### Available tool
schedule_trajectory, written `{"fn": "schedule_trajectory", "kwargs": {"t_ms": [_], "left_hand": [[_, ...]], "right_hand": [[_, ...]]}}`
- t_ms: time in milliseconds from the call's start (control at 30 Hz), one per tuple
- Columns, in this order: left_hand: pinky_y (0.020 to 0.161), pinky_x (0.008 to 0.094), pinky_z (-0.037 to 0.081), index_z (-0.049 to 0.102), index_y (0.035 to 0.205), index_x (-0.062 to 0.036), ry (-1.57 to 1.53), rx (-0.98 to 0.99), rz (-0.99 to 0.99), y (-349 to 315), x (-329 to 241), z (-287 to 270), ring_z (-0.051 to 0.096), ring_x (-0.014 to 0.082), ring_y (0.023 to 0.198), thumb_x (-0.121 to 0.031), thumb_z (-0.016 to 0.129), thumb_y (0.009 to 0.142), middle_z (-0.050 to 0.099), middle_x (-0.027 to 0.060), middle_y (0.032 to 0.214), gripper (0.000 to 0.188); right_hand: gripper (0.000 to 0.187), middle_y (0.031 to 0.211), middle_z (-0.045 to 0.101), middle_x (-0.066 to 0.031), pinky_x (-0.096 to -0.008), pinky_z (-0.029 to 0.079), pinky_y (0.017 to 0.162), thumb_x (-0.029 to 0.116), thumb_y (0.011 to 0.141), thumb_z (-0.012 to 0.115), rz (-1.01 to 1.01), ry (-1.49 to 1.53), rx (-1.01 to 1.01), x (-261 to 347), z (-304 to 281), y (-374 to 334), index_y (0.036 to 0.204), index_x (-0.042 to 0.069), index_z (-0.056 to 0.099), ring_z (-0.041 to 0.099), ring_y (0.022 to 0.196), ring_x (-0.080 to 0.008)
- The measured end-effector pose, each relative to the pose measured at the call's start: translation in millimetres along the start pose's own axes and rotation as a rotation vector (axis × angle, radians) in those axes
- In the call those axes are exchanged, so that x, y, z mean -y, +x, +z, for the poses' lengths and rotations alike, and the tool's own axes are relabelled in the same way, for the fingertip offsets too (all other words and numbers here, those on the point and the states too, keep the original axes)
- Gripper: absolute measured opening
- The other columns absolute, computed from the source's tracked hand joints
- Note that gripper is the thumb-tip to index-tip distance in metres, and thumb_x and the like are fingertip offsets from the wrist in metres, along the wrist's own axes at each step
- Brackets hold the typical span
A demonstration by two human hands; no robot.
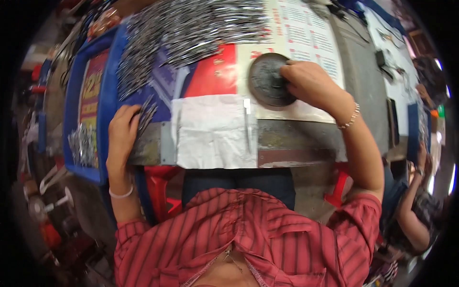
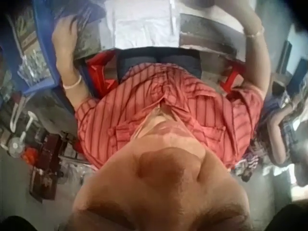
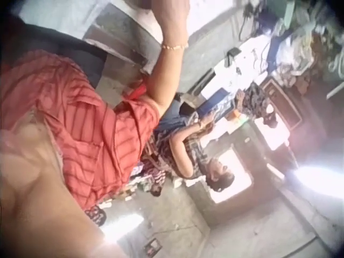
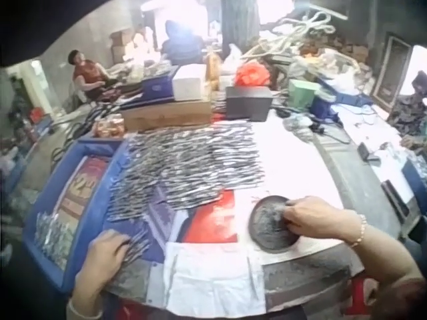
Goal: Manually assembling or sorting small metal pins and tweezers at a workbench.
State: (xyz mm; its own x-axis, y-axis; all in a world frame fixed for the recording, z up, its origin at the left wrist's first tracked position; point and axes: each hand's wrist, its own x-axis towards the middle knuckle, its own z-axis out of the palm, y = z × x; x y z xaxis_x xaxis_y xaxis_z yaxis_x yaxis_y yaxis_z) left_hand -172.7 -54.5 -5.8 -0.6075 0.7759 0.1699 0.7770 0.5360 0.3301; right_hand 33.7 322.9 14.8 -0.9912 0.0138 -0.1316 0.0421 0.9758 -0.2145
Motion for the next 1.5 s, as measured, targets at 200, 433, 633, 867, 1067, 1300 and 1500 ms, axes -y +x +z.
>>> {"fn": "schedule_trajectory", "kwargs": {"t_ms": [200, 433, 633, 867, 1067, 1300, 1500], "left_hand": [[0.076, 0.04, 0.047, 0.061, 0.098, -0.0007, -0.107, 0.028, -0.041, 14.6, 5.4, 4.3, 0.059, 0.0336, 0.087, -0.006, 0.059, 0.079, 0.061, 0.0159, 0.088, 0.019], [0.072, 0.036, 0.048, 0.057, 0.098, 0.0008, 0.009, -0.062, -0.011, 17.7, 8.8, 14.7, 0.06, 0.0292, 0.08, -0.004, 0.058, 0.08, 0.059, 0.0139, 0.085, 0.019], [0.073, 0.0367, 0.048, 0.058, 0.101, 0.0007, -0.107, -0.008, 0.014, 23.7, 6.5, 15.8, 0.059, 0.0301, 0.079, -0.001, 0.054, 0.078, 0.058, 0.0142, 0.086, 0.023], [0.072, 0.0373, 0.049, 0.058, 0.1, 0.0012, -0.265, -0.037, -0.033, 18.7, 1.9, 12.9, 0.061, 0.0316, 0.08, 0.002, 0.053, 0.078, 0.057, 0.0169, 0.091, 0.023], [0.071, 0.0352, 0.047, 0.058, 0.109, 0.0012, -0.273, -0.219, 0.082, 5.4, -17.7, 5.6, 0.06, 0.0318, 0.08, 0.002, 0.051, 0.084, 0.059, 0.0167, 0.093, 0.026], [0.061, 0.0227, 0.044, 0.057, 0.116, 0.0027, -0.843, 0.11, 0.052, -47.1, -105.1, 9.4, 0.052, 0.0118, 0.065, 0.002, 0.045, 0.091, 0.055, 0.0078, 0.088, 0.028], [0.063, 0.0327, 0.048, 0.059, 0.105, 0.0016, -0.976, 0.163, 0.176, -63.6, -126.4, 27.2, 0.06, 0.027, 0.071, -0.007, 0.062, 0.086, 0.059, 0.014, 0.087, 0.022]], "right_hand": [[0.015, 0.078, 0.056, -0.0188, -0.0456, 0.044, 0.07, 0.002, 0.066, 0.058, -0.067, -0.19, 0.173, 0.6, -6.0, 12.1, 0.078, -0.001, 0.05, 0.056, 0.08, -0.039], [0.015, 0.074, 0.057, -0.018, -0.0414, 0.045, 0.068, 0.0, 0.069, 0.057, 0.01, -0.086, 0.109, 14.5, -17.5, 17.7, 0.082, -0.001, 0.05, 0.059, 0.076, -0.0362], [0.014, 0.065, 0.052, -0.0115, -0.0301, 0.045, 0.06, -0.006, 0.074, 0.058, 0.007, 0.486, -0.25, 34.5, -9.9, -20.2, 0.083, -0.002, 0.048, 0.056, 0.06, -0.0227], [0.014, 0.077, 0.057, -0.0096, -0.0268, 0.046, 0.066, -0.008, 0.075, 0.059, 0.051, 0.627, -0.402, 73.7, 1.8, -40.6, 0.089, -0.004, 0.055, 0.057, 0.068, -0.0175], [0.017, 0.085, 0.059, -0.011, -0.0261, 0.044, 0.071, -0.008, 0.078, 0.056, 0.021, 0.974, -0.354, 103.0, 7.8, -47.4, 0.093, -0.004, 0.061, 0.058, 0.079, -0.018], [0.015, 0.086, 0.06, -0.0073, -0.023, 0.045, 0.07, -0.005, 0.08, 0.057, -0.008, 1.409, -0.216, 142.1, 27.4, -42.9, 0.094, -0.004, 0.06, 0.057, 0.079, -0.0114], [0.017, 0.088, 0.055, -0.0024, -0.0217, 0.043, 0.072, -0.003, 0.081, 0.058, 0.056, 1.702, -0.101, 153.4, 33.0, -39.6, 0.097, -0.002, 0.053, 0.052, 0.081, -0.0073]]}}
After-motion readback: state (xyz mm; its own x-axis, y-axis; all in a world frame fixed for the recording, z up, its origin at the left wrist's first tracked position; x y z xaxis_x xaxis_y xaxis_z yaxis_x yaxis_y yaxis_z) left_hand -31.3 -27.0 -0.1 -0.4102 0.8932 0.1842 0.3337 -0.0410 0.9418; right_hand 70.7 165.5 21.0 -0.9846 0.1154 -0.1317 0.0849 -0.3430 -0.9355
